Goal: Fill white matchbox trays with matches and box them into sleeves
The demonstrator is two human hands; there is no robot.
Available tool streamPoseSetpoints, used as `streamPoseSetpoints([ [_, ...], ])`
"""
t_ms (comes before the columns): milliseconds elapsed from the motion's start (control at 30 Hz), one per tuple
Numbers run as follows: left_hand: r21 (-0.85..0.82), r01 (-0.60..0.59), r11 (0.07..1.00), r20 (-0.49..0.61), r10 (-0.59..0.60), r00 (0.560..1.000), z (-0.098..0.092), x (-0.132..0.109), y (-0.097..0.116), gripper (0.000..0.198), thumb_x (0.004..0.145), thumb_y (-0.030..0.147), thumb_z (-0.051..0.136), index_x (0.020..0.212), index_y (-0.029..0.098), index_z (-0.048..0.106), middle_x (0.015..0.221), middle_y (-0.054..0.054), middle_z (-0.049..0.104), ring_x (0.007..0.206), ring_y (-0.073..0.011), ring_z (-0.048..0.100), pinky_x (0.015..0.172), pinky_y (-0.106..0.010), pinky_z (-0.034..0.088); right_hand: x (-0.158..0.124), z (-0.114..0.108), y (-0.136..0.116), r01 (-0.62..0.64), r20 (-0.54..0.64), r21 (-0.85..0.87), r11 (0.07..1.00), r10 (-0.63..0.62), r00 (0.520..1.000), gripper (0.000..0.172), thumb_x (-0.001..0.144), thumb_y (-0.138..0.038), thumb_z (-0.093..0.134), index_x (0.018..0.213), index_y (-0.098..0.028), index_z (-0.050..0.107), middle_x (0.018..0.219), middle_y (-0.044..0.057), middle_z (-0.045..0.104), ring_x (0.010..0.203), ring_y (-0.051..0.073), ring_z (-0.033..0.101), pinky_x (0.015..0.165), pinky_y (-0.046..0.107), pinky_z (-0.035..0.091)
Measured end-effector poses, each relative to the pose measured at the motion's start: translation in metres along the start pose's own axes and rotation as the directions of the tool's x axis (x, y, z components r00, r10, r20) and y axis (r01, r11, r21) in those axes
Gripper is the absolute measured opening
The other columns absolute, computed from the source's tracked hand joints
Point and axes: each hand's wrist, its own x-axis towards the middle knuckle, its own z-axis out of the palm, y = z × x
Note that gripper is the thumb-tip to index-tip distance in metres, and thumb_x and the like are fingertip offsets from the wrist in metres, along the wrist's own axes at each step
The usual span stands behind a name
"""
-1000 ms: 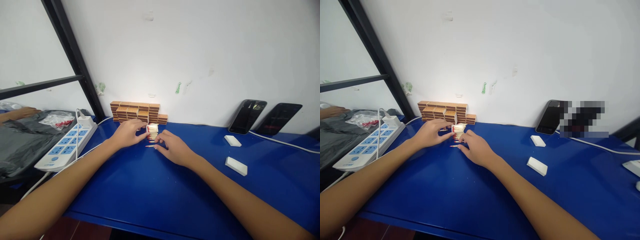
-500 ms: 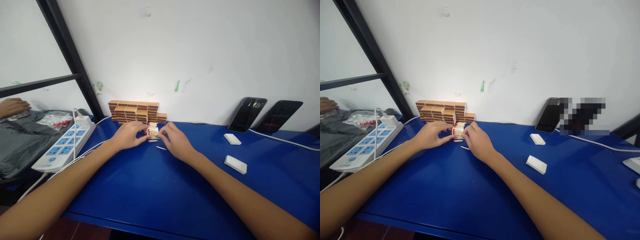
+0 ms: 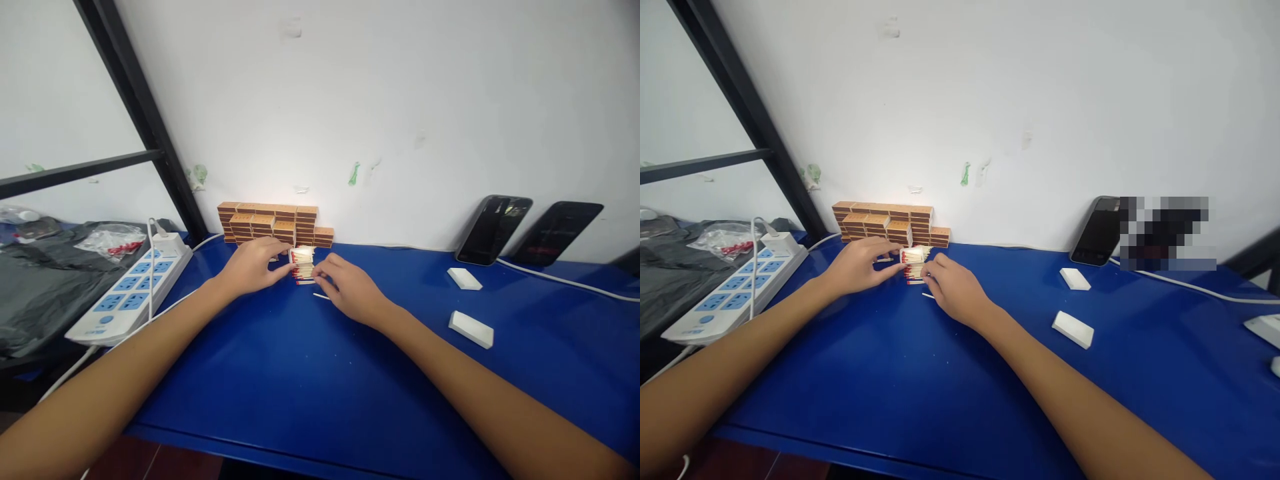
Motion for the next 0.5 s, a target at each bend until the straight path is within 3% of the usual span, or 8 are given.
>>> streamPoseSetpoints([
  [133, 0.011, 0.009, 1.0, 0.006, -0.009, 1.0, 0.001, 0.0, -0.002, 0.032, 0.096, 0.041, 0.064, 0.117, 0.018, 0.073, 0.104, -0.007, 0.078, 0.094, -0.0246, 0.073, 0.077, -0.034, 0.056, 0.003, 0.009, 0.001, -0.062, 0.069, 0.022, 0.998, 0.06, 0.996, 0.008, 0.101, -0.019, 0.059, 0.101, -0.02, 0.067, 0.102, 0.005, 0.061, 0.089, 0.018, 0.061, 0.082, 0.031, 0.047],
  [333, -0.011, 0.003, 1.0, 0.039, -0.003, 0.999, 0.001, -0.001, -0.001, 0.032, 0.097, 0.043, 0.063, 0.116, 0.018, 0.072, 0.102, -0.007, 0.077, 0.093, -0.0243, 0.072, 0.075, -0.034, 0.054, 0.007, 0.01, 0.004, -0.139, 0.109, 0.013, 0.99, 0.137, 0.985, 0.007, 0.099, -0.02, 0.064, 0.092, -0.019, 0.066, 0.097, 0.004, 0.062, 0.082, 0.017, 0.061, 0.077, 0.03, 0.046],
  [500, -0.035, -0.009, 0.999, 0.06, 0.011, 0.998, 0.004, -0.001, 0.0, 0.033, 0.096, 0.043, 0.066, 0.118, 0.019, 0.073, 0.102, -0.008, 0.076, 0.092, -0.0237, 0.071, 0.077, -0.034, 0.055, 0.006, 0.0, 0.007, -0.127, -0.067, 0.007, 0.992, 0.127, 0.99, 0.005, 0.101, -0.021, 0.061, 0.098, -0.021, 0.065, 0.103, 0.005, 0.062, 0.089, 0.019, 0.062, 0.078, 0.031, 0.047],
])
